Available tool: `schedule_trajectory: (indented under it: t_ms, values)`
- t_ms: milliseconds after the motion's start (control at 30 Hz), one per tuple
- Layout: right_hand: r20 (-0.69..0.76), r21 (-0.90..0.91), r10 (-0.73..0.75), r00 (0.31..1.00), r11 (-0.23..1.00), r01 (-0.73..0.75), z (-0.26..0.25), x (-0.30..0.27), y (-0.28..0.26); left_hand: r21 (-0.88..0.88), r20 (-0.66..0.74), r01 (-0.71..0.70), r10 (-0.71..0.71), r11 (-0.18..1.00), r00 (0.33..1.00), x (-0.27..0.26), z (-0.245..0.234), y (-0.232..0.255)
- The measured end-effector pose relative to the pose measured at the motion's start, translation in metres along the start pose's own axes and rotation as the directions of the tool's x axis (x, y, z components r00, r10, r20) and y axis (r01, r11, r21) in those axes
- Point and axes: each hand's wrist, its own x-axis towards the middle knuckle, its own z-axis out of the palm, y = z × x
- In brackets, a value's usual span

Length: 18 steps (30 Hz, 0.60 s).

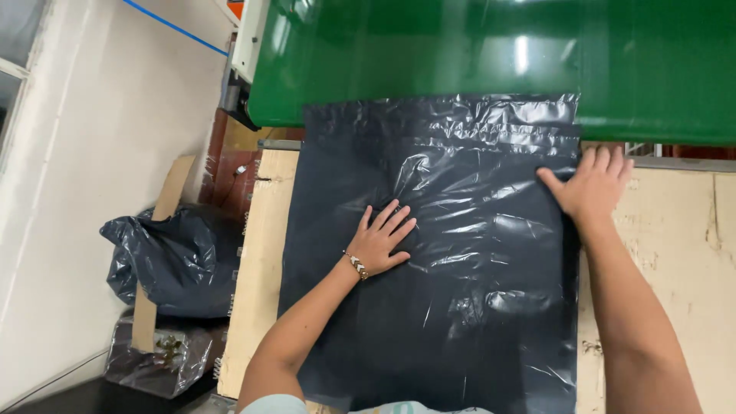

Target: Fold black plastic bags and place them into a red basket

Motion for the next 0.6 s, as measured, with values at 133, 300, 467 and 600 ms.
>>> schedule_trajectory:
  t_ms: [133, 300, 467, 600]
  values:
    - [0.063, 0.182, -0.023, 0.998, 0.983, 0.012, 0.004, 0.038, 0.009, 0.001, -0.021, -0.009, 0.009, 1.000, 1.000, 0.005, -0.002, -0.003]
    - [0.147, 0.989, 0.064, 0.987, 0.026, -0.149, -0.011, 0.040, 0.003, 0.007, -0.015, 0.020, -0.020, 1.000, 1.000, 0.020, 0.001, -0.018]
    - [0.140, 0.867, -0.110, 0.984, 0.494, -0.068, -0.005, 0.032, -0.001, 0.067, -0.033, 0.077, -0.075, 0.995, 0.997, 0.032, 0.007, -0.025]
    - [-0.075, 0.870, -0.047, 0.996, 0.485, 0.088, -0.080, -0.035, -0.001, 0.066, 0.066, 0.110, -0.114, 0.992, 0.991, 0.012, 0.007, -0.051]
